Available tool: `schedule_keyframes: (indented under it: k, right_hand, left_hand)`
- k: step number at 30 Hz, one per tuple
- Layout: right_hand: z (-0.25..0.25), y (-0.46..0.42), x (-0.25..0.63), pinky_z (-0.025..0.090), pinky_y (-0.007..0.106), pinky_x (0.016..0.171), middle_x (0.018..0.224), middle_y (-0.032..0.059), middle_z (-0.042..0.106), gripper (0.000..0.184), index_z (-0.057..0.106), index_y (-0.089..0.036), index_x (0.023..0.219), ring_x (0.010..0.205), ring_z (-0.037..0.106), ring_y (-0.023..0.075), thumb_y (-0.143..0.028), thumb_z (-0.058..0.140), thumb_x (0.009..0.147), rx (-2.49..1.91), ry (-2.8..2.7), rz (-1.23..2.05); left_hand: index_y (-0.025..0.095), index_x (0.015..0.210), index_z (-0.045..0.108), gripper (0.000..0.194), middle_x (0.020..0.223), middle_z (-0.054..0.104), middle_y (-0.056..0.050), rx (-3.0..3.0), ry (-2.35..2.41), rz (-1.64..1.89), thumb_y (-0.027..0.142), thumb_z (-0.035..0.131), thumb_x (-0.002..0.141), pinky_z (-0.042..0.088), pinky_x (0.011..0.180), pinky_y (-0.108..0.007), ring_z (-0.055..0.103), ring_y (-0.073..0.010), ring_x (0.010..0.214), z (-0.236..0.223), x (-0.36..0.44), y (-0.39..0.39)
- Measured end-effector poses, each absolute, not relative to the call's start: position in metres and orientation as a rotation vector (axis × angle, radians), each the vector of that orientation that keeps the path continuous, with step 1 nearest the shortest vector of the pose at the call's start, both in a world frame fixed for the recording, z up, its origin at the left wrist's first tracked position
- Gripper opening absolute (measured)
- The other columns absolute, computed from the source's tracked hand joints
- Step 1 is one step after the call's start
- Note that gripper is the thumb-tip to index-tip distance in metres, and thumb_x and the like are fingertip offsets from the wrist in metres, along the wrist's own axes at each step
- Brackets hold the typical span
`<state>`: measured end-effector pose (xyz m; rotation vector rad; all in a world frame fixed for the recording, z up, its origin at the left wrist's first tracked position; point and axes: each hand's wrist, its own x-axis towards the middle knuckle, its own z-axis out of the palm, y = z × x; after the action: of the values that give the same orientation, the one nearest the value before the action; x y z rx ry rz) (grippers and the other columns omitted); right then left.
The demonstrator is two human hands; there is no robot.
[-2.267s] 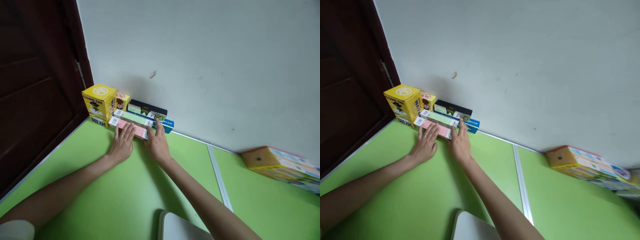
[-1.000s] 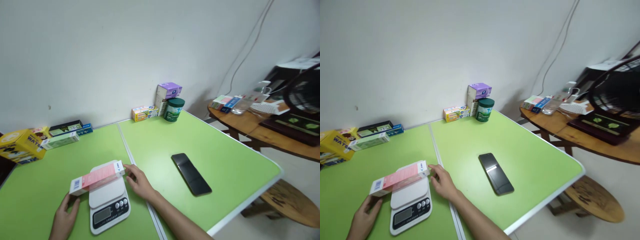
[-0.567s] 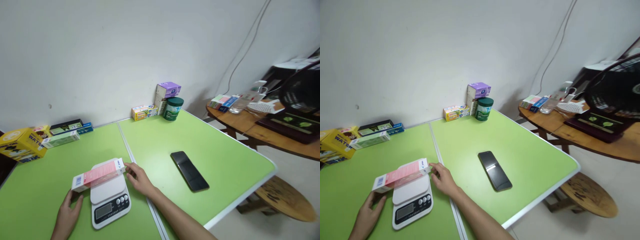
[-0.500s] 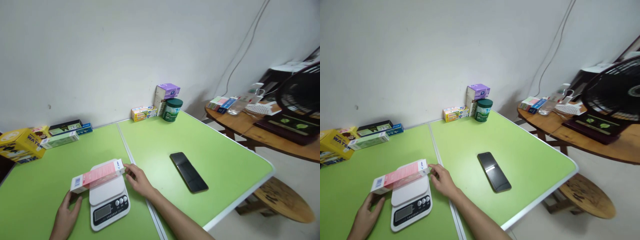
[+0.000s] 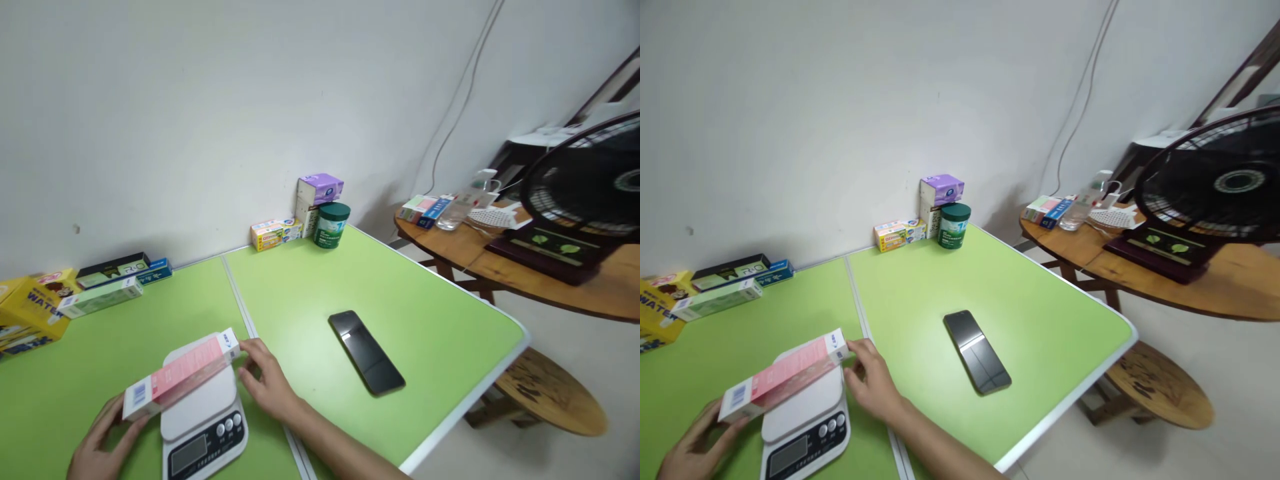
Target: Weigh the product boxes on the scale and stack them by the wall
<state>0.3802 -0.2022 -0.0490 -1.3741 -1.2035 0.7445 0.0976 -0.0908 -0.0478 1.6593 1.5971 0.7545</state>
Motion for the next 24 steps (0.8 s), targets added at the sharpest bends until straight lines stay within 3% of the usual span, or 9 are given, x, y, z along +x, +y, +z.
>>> schedule_keyframes:
  k: [5,10,15,20,24]
  right_hand:
    - [-0.023,-0.210,0.421,0.054,0.033,0.071,0.106,0.0084,0.055,0.047,0.054,-0.022,0.124,0.080,0.059,0.0179,-0.012,0.050,0.078,-1.463,-1.027,0.802]
    - [-0.019,-0.180,0.514,0.053,0.031,0.067,0.102,0.0081,0.060,0.045,0.053,-0.017,0.117,0.074,0.061,0.0165,-0.017,0.050,0.073,-1.496,-0.891,0.635]
    - [-0.007,-0.101,0.616,0.053,0.032,0.066,0.116,0.0122,0.061,0.059,0.048,-0.015,0.125,0.069,0.061,0.0153,-0.018,0.050,0.066,-1.534,-0.757,0.393]
    - [0.006,-0.023,0.681,0.053,0.037,0.081,0.120,0.0125,0.061,0.065,0.047,-0.016,0.131,0.095,0.064,0.0228,-0.016,0.051,0.067,-1.552,-0.768,0.292]
    - [-0.013,0.007,0.691,0.049,0.041,0.092,0.139,0.0154,0.048,0.073,0.040,-0.014,0.138,0.120,0.053,0.0269,-0.017,0.055,0.066,-1.584,-0.829,0.299]
  left_hand:
    - [0.025,0.098,0.064,0.059,0.108,0.069,-0.006,1.833,1.446,0.675,0.058,0.071,0.050,0.056,0.084,-0.042,0.067,-0.0299,0.092,-0.001,0.160,-0.080]
    - [0.021,0.113,0.058,0.055,0.101,0.069,-0.008,1.981,1.162,0.602,0.050,0.066,0.067,0.057,0.076,-0.039,0.067,-0.0248,0.087,0.030,0.285,-0.053]
    - [0.016,0.111,0.057,0.042,0.105,0.068,-0.011,1.925,0.936,0.704,0.034,0.064,0.074,0.056,0.074,-0.036,0.067,-0.0203,0.084,0.043,0.416,0.015]
    - [0.015,0.108,0.058,0.035,0.104,0.067,-0.011,1.942,0.923,0.908,0.017,0.063,0.073,0.053,0.078,-0.031,0.066,-0.0175,0.084,0.034,0.515,0.084]
    - [0.014,0.105,0.058,0.034,0.107,0.062,-0.012,1.945,1.016,0.948,0.012,0.062,0.071,0.050,0.086,-0.034,0.063,-0.0194,0.093,0.014,0.561,0.110]
